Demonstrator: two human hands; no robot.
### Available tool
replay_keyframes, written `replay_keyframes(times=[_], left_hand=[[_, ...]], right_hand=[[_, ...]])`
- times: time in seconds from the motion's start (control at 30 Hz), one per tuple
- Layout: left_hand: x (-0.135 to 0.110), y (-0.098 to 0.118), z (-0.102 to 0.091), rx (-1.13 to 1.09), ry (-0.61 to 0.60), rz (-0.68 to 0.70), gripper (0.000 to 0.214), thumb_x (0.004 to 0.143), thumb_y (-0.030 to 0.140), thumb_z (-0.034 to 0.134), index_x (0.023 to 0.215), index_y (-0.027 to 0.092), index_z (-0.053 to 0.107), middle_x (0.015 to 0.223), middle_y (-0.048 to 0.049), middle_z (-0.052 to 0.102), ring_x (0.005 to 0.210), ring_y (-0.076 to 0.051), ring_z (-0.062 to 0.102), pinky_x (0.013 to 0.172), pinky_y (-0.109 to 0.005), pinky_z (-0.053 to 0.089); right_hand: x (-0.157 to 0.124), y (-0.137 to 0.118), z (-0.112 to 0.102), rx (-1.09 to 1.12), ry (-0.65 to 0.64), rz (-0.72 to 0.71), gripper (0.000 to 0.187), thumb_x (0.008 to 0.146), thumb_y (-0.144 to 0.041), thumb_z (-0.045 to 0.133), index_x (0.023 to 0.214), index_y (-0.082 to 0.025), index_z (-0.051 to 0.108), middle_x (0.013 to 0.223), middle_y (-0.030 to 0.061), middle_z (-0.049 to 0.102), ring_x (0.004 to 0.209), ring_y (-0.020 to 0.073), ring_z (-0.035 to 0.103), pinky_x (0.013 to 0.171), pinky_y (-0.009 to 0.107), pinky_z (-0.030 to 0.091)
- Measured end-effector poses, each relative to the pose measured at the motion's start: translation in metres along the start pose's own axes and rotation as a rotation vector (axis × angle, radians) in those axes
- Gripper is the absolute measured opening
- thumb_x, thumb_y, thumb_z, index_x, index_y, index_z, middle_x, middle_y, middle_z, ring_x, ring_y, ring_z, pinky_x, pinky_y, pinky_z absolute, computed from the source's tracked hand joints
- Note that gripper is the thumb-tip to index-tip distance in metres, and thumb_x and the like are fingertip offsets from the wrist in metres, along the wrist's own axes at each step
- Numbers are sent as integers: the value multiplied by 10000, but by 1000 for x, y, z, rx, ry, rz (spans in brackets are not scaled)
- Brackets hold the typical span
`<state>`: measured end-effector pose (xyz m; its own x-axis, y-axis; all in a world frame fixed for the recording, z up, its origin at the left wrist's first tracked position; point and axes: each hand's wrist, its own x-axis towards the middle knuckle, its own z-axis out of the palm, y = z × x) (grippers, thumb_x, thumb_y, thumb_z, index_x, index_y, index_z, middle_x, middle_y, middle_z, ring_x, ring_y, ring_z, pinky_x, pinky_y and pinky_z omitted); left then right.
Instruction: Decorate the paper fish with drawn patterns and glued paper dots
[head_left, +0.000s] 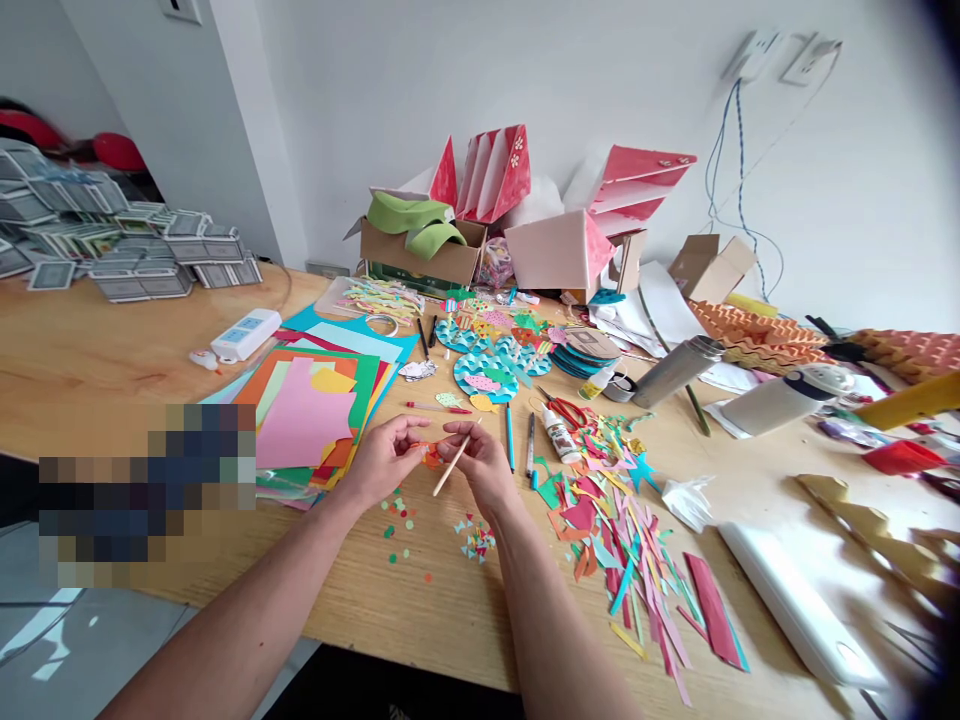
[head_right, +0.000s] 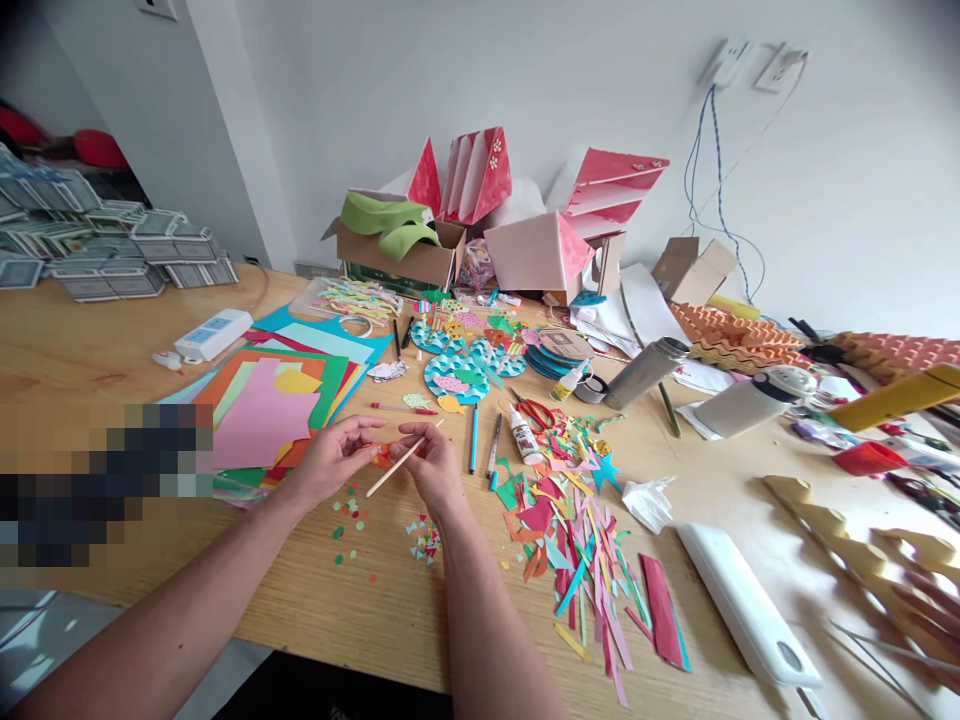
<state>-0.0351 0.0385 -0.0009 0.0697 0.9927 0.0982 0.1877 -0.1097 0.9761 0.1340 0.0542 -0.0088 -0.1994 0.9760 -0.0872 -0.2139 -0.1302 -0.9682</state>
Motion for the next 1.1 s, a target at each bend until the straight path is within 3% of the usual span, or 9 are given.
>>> replay_keyframes(times=[0.17,0.4,0.7,0.83,1.1], left_hand=[[1,-2,-1,-27,48,-17,396,735,270,639,1108,135,646,769,-21,671,662,-145,593,621,-261,448],[1,0,-1,-63,65,-31,399,729,301,660,1093,138,650,766,-18,668,688,-154,613,657,-271,464],[-1,2,-1,-84,20,-63,442,695,250,670,1125,148,646,860,-47,716,764,-175,652,693,-280,483],[0,0,-2,-61,41,-67,433,706,250,661,1127,152,652,791,-25,691,735,-171,643,668,-274,479],[-1,3,-1,-105,26,-91,436,710,333,668,1104,148,656,744,-5,647,681,-151,604,641,-268,471]], right_hand=[[-3,-3,1,23,24,13,402,653,-423,850,936,-195,678,752,-17,669,710,137,650,750,301,524],[-1,-2,2,24,-33,55,467,527,-266,918,912,-203,660,749,-25,708,680,140,649,702,284,514],[-3,-4,2,29,-8,28,442,581,-359,897,928,-200,672,747,-15,701,689,149,667,761,325,543],[-2,-4,-1,56,45,17,406,645,-428,854,930,-196,681,720,-20,665,685,149,671,771,340,552],[2,-1,-6,77,141,-45,362,593,-365,878,859,-209,689,684,-24,641,649,141,628,724,341,554]])
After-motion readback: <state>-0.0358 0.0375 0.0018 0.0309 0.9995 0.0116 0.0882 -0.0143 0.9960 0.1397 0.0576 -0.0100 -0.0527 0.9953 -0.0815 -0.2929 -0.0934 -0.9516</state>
